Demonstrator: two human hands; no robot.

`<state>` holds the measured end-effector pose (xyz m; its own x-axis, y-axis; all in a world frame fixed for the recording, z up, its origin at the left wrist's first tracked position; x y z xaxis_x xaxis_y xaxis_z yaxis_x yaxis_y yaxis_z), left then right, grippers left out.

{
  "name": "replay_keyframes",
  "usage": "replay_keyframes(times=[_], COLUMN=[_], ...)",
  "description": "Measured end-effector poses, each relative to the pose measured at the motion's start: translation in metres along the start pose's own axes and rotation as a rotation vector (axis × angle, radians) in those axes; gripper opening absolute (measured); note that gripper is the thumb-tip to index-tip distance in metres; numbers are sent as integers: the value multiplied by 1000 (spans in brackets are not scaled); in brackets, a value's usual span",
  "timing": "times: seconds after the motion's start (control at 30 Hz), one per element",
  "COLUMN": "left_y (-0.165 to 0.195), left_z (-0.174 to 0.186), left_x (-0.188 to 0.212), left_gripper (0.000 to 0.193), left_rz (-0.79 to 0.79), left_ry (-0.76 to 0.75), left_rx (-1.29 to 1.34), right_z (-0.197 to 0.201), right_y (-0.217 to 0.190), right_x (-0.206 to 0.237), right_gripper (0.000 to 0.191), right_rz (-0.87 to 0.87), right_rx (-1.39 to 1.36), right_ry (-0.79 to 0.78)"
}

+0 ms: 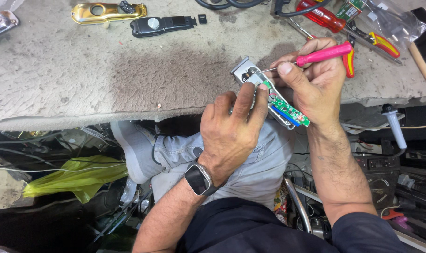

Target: The person disassembles a small electronic device, uses a soldering iron and screwdriver to remove and reattach components on a circuit board, and reassembles the device casing.

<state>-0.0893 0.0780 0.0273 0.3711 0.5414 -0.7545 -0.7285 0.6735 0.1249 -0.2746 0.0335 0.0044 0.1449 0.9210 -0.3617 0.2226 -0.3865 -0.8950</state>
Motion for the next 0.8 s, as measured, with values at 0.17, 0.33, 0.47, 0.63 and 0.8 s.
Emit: replay_keyframes(times=[0.17,0.33,0.47,0.63,0.8], left_y=[0,-1,-3,-3,-1], left_z=[-1,0,3,3,3], left_x=[-1,1,6,8,6], left_gripper=[41,43,44,40,38], left_rz=[20,23,14,39,32], left_ry=[-28,-13,33,51,39], left_rx=[-7,12,43,65,87], right_z=[-3,-2,-1,-2,-3], right_y=[0,0,0,1,0], right_x=[0,1,3,4,6], right_gripper=[35,37,36,38,39], right_rz=[-15,-8,-6,-12,-42], right_rx=[-19,-35,-14,-84,-113], right_ry=[-15,2,23,33,27])
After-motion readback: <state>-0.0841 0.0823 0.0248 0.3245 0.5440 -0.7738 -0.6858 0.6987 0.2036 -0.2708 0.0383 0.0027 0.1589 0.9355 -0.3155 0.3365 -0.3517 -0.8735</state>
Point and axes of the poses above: each hand's wrist, its own x-axis away from the middle knuckle, its own z-axis out of the back of the hand, y = z × x, the point moved 10 cm from there along -x, towards the middle knuckle, and after that the axes turned 10 degrees about -x, right-handed, at the moved point
